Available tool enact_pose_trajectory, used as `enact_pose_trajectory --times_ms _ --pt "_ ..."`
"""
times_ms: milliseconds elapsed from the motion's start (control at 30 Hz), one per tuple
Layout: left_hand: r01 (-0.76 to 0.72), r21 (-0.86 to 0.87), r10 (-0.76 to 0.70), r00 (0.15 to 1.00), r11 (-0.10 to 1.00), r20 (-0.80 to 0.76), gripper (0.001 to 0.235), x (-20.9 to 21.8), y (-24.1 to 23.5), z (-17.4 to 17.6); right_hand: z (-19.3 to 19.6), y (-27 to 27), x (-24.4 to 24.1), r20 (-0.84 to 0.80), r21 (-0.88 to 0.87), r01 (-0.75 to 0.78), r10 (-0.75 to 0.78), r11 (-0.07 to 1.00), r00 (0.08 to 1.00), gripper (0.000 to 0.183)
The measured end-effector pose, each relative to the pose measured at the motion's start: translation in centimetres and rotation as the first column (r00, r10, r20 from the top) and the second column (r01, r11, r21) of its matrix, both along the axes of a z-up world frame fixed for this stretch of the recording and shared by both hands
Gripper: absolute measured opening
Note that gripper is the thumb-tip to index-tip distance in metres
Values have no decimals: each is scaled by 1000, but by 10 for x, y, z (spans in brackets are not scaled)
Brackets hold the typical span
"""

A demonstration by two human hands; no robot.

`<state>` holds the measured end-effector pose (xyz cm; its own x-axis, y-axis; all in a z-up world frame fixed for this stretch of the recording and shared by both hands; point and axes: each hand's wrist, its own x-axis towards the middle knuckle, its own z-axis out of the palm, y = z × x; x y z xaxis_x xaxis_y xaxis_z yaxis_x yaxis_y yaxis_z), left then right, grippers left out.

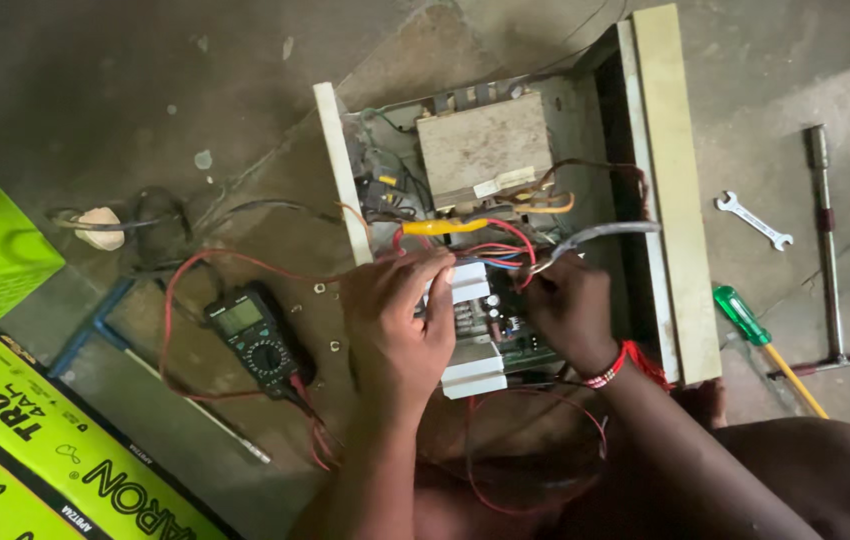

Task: The person sits on the floor and works on an open electronic device, using a multimeter to test connections on a circuit board. They manipulate various wires and components within the device's casing.

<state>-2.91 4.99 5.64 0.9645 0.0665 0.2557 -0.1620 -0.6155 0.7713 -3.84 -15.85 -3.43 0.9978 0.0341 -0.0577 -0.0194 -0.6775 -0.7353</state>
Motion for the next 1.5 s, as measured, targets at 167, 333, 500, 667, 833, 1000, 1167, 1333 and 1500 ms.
enact_pose_trajectory --times_ms 167,333,500,667,833,1000,1167,1333,1500 --pt "16 -32 -16 1000 999 -8 14 0 3 -1 19 1 1 113 -25 -12 15 1000 993 5" --pt "25 -28 -25 1000 999 -11 13 -2 6 0 42 -8 4 101 -66 14 -7 998 995 9" --pt "40 25 -40 999 999 -27 14 -5 5 -1 53 -11 15 14 -110 -69 71 991 997 12" --pt "39 -119 -67 968 992 -240 23 -14 -16 0 55 -9 17 -132 74 -33 43 997 990 16" --pt "130 30 -124 981 991 -146 33 -21 -35 0 51 -13 19 -407 469 168 43 867 912 13" --pt "179 -72 -191 955 981 -229 8 -15 -39 -8 54 -12 19 -502 605 237 133 760 854 13" --pt "122 -308 -209 942 943 -264 7 -4 -12 -9 59 -11 21 -298 465 -90 252 881 921 12" --pt "98 -352 -204 938 931 -279 12 1 -5 -2 60 -8 26 -369 74 -186 200 980 908 13" --pt "182 -507 -334 915 842 -226 18 2 -8 3 51 -2 25 -140 30 -201 203 979 969 15"
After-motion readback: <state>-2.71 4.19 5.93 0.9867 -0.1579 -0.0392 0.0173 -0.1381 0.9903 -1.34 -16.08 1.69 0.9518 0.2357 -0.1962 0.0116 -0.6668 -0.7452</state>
